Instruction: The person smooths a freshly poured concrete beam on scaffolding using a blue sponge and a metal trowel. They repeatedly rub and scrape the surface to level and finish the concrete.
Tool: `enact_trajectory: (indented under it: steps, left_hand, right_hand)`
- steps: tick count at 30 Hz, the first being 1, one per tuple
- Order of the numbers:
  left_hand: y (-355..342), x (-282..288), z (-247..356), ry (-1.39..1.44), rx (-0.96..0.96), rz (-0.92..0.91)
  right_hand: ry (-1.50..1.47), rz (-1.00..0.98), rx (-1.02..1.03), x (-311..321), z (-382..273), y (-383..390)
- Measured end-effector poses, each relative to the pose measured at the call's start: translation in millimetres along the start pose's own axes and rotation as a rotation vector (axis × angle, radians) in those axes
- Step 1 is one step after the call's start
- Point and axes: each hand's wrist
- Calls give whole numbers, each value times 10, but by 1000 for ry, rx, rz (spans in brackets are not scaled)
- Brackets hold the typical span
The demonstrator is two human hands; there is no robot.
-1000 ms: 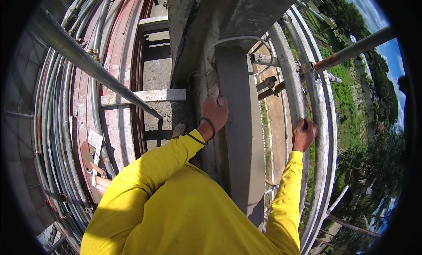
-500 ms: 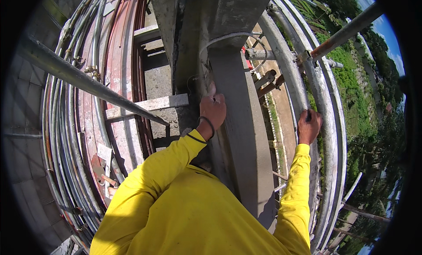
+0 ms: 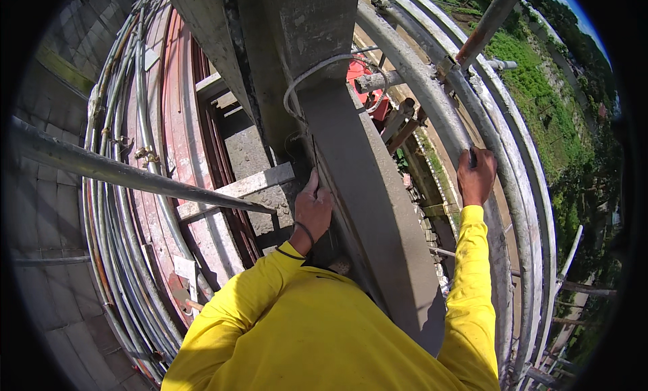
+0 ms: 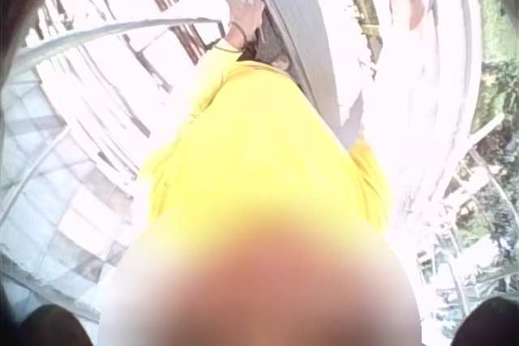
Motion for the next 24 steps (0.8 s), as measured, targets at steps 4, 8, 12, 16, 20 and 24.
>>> enact_trajectory:
  steps: [4,8,12,16,20,24]
  left_hand:
    - [53,366,119,-148,-194,58]
    - [209,728,351,-365,-216,-75]
    - [185,1043,181,-496,-270,-144]
    - [97,979,339,-608,-325,-169]
    - [-255,1097,552,-697,-558,-260]
    - [-553,1142,655,-755,-648,-336]
  right_hand:
    - [-4,-1,2,73,-101,-19]
    - [-11,9,-44,59,-99,1]
    - [-66,-9,-87,87,-90,-7]
    - [-136,62,-134,43,34,-9]
    - [-194,36,-136,392,-202,36]
    - [-396,-61,-47,888,-857,255]
Point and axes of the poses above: each hand's wrist, its own y-axis away from the middle knuckle, its own x-axis out of the back of the hand, z = x × y, and after that the axes turned 15 degrees about y, right-handed
